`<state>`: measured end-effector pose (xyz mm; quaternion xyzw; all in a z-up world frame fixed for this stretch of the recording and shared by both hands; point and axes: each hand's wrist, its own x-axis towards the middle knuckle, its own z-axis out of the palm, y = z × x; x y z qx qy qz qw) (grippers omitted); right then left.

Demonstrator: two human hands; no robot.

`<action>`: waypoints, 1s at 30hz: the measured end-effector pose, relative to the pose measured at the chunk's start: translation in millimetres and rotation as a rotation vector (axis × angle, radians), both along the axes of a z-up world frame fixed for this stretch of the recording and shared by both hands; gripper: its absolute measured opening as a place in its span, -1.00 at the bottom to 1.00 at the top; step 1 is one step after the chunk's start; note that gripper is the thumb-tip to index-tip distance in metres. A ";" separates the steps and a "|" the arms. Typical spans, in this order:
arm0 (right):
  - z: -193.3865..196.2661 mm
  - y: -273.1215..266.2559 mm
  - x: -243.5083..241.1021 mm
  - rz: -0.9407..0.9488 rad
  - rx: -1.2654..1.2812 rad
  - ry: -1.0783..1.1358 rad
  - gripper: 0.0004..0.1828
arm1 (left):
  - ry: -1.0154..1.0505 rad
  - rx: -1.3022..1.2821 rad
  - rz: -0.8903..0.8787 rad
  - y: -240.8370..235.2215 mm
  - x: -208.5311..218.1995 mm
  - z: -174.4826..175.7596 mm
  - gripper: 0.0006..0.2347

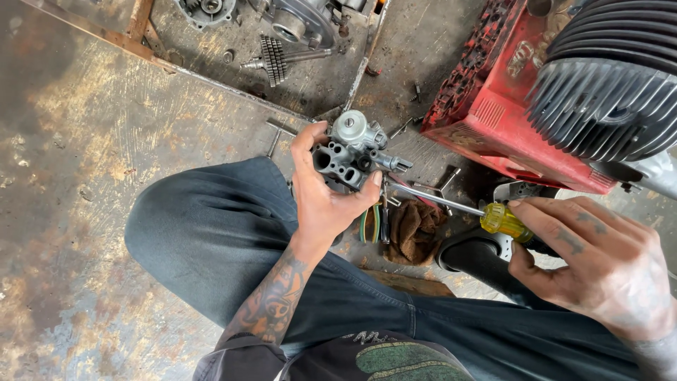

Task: The person sits on the workshop floor holding a carburetor and uses a screwdriver to loosen and remove screws from it, working on the part on their lap. They set the carburetor down, pick up small removed parts and fasteners from the floor, and continue unscrewing and handling the carburetor components.

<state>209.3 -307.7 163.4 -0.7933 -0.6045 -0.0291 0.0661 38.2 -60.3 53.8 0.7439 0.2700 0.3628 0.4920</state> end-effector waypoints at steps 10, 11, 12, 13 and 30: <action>-12.5 1.6 28.3 -0.573 -0.355 1.121 -0.55 | 0.028 0.091 -0.006 2.9 -0.7 -1.8 -0.25; -16.9 2.4 30.1 -0.639 -0.387 1.261 -0.52 | 0.021 0.099 -0.021 3.0 -0.4 -2.5 -0.26; -21.5 3.1 31.9 -0.706 -0.418 1.401 -0.44 | 0.016 0.108 -0.037 3.1 -0.2 -3.2 -0.26; -23.9 1.8 30.9 -0.706 -0.418 1.403 -0.44 | 0.017 0.109 -0.037 2.9 0.0 -3.7 -0.26; -84.8 -21.7 8.7 -0.637 -0.322 1.383 -0.52 | 0.113 0.175 -0.129 -3.6 5.4 -24.9 -0.26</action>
